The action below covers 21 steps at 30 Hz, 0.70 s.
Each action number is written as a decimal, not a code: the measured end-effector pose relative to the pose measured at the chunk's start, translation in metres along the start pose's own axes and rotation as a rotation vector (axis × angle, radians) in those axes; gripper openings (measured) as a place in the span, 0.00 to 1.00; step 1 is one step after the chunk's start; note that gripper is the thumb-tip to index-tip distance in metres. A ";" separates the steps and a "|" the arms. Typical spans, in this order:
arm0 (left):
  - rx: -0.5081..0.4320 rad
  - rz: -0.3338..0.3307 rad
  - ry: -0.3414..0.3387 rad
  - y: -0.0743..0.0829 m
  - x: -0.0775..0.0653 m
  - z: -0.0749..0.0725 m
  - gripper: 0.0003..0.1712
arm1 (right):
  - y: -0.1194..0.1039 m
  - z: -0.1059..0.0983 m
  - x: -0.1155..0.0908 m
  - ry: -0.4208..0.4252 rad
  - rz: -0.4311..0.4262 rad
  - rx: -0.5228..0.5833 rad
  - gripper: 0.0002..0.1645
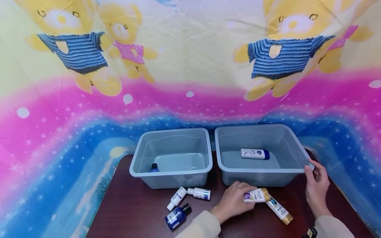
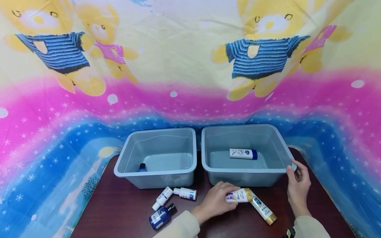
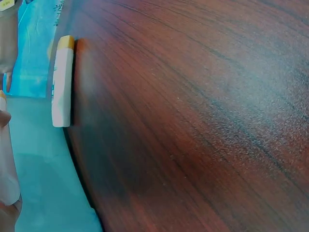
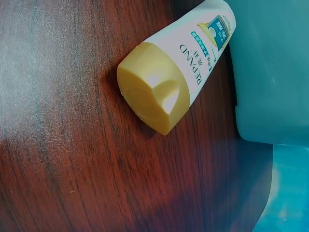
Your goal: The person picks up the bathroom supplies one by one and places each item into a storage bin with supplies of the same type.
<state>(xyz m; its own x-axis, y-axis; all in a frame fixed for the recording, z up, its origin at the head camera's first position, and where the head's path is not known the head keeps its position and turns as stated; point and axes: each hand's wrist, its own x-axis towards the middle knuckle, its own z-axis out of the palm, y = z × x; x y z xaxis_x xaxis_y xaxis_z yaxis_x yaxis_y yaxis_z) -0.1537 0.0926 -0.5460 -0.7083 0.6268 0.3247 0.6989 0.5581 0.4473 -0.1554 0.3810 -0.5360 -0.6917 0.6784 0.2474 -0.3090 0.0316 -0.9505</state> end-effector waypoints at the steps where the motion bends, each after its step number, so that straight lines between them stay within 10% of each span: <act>1: -0.002 0.003 -0.005 0.000 0.000 -0.001 0.31 | -0.001 0.000 0.000 -0.002 0.008 -0.006 0.20; 21: 0.072 0.093 -0.039 0.017 0.006 -0.024 0.31 | 0.001 -0.001 0.001 -0.009 0.015 0.001 0.20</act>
<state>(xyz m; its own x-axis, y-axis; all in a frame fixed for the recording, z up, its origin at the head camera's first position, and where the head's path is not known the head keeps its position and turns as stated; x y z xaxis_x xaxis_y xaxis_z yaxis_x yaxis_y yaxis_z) -0.1488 0.0925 -0.5161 -0.6367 0.6976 0.3286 0.7677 0.5333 0.3553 -0.1557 0.3821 -0.5374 -0.7021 0.6724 0.2343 -0.2988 0.0205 -0.9541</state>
